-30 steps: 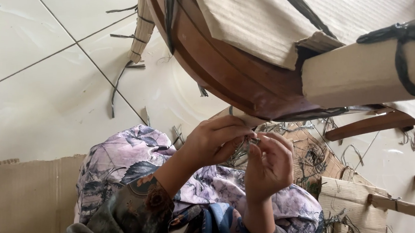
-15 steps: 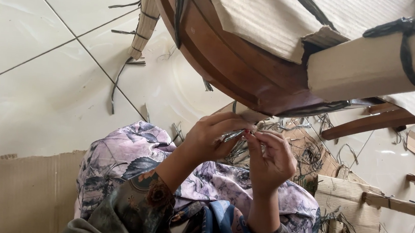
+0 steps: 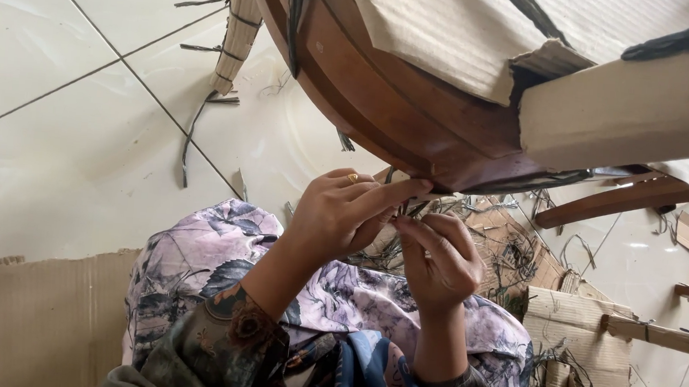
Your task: Wrapping wooden furniture legs with cardboard and securing them with wire for protection.
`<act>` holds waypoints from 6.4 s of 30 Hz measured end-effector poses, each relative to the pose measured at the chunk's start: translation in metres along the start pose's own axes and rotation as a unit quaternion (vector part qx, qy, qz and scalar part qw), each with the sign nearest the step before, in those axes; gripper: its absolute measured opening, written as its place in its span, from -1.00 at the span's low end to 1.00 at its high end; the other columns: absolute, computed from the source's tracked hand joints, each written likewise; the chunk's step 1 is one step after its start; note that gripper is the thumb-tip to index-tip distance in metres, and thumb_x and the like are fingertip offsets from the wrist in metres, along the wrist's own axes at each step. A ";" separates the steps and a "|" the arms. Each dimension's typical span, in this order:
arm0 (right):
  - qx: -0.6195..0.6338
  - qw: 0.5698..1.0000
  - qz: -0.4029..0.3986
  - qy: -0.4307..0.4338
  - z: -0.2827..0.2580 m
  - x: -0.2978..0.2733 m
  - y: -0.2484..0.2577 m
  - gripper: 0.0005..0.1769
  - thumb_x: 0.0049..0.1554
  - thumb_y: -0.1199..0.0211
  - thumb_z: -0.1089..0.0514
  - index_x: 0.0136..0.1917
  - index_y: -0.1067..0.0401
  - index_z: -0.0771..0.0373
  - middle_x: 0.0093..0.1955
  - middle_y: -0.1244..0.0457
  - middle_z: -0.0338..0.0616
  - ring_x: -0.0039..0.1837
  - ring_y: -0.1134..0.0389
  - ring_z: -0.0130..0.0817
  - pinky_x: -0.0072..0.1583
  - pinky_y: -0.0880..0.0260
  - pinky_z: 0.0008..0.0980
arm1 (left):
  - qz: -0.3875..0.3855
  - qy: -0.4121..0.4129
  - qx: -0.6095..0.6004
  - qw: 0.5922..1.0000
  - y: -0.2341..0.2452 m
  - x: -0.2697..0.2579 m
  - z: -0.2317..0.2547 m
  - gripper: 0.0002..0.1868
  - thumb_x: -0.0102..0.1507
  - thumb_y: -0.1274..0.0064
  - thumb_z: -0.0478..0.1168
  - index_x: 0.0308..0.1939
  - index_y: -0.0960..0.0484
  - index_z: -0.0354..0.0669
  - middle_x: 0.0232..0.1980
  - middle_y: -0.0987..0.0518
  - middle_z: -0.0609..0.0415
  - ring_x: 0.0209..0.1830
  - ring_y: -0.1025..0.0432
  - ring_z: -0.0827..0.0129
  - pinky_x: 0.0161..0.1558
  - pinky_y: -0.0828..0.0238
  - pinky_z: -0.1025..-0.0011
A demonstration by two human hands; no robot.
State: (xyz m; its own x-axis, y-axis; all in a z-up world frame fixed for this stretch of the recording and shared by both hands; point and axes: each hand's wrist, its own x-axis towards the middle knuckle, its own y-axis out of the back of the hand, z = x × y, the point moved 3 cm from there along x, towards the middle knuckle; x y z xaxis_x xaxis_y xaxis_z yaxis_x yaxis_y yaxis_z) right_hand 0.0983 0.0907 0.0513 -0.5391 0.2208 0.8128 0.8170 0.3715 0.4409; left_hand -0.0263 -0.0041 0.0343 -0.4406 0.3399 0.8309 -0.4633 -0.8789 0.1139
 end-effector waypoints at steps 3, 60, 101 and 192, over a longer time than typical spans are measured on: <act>-0.022 1.000 0.002 -0.016 0.005 -0.007 -0.004 -0.90 0.08 -0.41 0.44 -0.11 -0.65 0.37 -0.30 -0.35 0.08 -0.36 -0.32 -0.17 -0.30 -0.32 -0.23 | -0.005 -0.002 0.014 1.000 0.001 0.000 -0.002 -0.73 0.42 0.13 -0.26 0.09 -0.66 -0.07 -0.45 -0.64 0.05 -0.48 -0.56 0.15 -0.31 -0.55 0.29; 0.051 0.985 -0.152 -0.061 0.020 0.014 0.006 -0.76 0.26 -0.21 0.32 -0.27 -0.46 0.29 -0.17 -0.40 -0.02 -0.21 -0.42 -0.12 -0.08 -0.43 -0.27 | 0.133 0.370 -0.425 0.815 -0.019 -0.028 -0.049 -0.84 0.42 -0.04 -0.17 -0.18 -0.50 -0.17 -0.24 -0.67 -0.01 -0.29 -0.56 0.53 -0.23 -0.39 0.68; -0.010 0.996 -0.087 -0.024 0.000 0.004 0.005 -0.77 0.11 -0.45 0.25 -0.33 -0.48 0.30 -0.07 -0.41 0.08 -0.23 -0.43 -0.24 -0.18 -0.43 -0.35 | -0.013 0.172 -0.271 0.947 0.010 -0.001 -0.028 -0.89 0.23 -0.29 -0.31 -0.17 -0.78 -0.06 -0.23 -0.74 0.01 -0.38 -0.60 0.32 -0.31 -0.54 0.41; 0.011 0.987 -0.032 -0.160 -0.008 0.003 -0.028 -0.89 0.24 -0.24 0.45 -0.09 -0.55 0.37 -0.26 -0.31 -0.04 -0.23 -0.34 -0.29 -0.09 -0.39 -0.31 | 0.025 0.229 -0.165 0.959 0.000 -0.024 -0.035 -0.37 0.04 -0.29 -0.41 0.14 -0.34 -0.23 -0.42 -0.65 0.15 -0.46 -0.59 0.36 0.19 -0.47 0.24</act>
State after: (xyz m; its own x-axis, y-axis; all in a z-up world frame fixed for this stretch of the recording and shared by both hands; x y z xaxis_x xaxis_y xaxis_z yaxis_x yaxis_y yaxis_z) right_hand 0.0751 0.0741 0.0447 -0.6298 0.4683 0.6197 0.7761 0.4122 0.4773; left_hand -0.0427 -0.0010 -0.0048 -0.7247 0.4785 0.4958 -0.6179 -0.7698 -0.1601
